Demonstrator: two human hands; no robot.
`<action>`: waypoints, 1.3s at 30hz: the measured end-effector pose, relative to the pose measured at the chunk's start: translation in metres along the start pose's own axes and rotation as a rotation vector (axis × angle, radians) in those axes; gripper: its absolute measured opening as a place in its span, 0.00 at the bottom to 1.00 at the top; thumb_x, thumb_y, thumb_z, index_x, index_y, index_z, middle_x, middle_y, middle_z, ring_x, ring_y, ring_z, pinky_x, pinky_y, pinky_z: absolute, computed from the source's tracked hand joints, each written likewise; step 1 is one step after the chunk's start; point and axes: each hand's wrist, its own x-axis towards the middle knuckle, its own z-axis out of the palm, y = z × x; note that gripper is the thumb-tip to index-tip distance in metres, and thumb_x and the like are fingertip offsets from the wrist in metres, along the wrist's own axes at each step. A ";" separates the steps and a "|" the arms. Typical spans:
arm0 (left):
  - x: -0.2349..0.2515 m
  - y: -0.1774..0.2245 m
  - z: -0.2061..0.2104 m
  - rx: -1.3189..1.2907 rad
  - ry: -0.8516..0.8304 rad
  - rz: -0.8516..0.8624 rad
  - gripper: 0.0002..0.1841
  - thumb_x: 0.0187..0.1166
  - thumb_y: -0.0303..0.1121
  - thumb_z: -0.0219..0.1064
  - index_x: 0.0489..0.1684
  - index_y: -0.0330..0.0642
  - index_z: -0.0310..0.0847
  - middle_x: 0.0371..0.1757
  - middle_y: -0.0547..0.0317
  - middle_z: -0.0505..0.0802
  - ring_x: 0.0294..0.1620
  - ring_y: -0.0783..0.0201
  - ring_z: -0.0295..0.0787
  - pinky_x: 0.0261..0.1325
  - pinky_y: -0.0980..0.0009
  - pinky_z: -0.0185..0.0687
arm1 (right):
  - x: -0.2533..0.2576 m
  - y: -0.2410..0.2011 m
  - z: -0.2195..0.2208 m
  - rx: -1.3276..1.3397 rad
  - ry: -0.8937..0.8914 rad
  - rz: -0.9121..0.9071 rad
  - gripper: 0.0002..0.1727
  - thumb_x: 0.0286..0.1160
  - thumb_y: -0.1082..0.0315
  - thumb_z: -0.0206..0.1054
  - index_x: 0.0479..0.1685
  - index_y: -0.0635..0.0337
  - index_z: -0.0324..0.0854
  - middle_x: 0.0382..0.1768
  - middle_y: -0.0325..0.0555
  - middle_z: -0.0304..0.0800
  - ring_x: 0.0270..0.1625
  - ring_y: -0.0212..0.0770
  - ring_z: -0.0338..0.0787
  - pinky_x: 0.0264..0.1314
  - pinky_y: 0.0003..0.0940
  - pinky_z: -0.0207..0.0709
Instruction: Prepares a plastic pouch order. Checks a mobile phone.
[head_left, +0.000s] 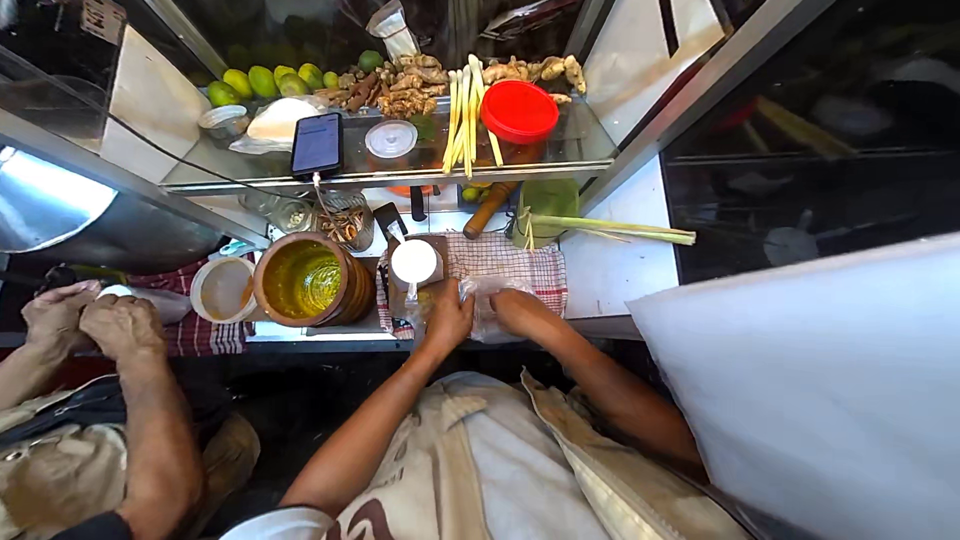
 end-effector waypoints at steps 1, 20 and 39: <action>0.000 -0.001 0.001 -0.002 -0.006 0.001 0.18 0.90 0.36 0.56 0.70 0.33 0.70 0.48 0.40 0.90 0.39 0.52 0.92 0.46 0.52 0.90 | 0.010 0.003 0.005 -0.056 -0.042 0.044 0.17 0.80 0.67 0.64 0.63 0.65 0.84 0.62 0.66 0.87 0.65 0.69 0.87 0.61 0.72 0.77; -0.003 -0.002 -0.003 0.020 0.001 0.052 0.19 0.84 0.41 0.64 0.60 0.34 0.84 0.49 0.43 0.92 0.47 0.54 0.93 0.55 0.51 0.88 | 0.052 -0.093 -0.065 -0.103 0.352 -0.517 0.53 0.54 0.64 0.86 0.89 0.39 0.64 0.89 0.50 0.61 0.76 0.63 0.77 0.68 0.62 0.77; -0.005 -0.017 -0.020 -0.544 -0.053 -0.241 0.18 0.91 0.37 0.55 0.75 0.43 0.68 0.45 0.48 0.89 0.32 0.61 0.86 0.35 0.63 0.85 | -0.056 -0.015 -0.074 0.204 0.504 -0.368 0.50 0.44 0.51 0.86 0.80 0.47 0.76 0.72 0.50 0.79 0.70 0.50 0.82 0.68 0.56 0.80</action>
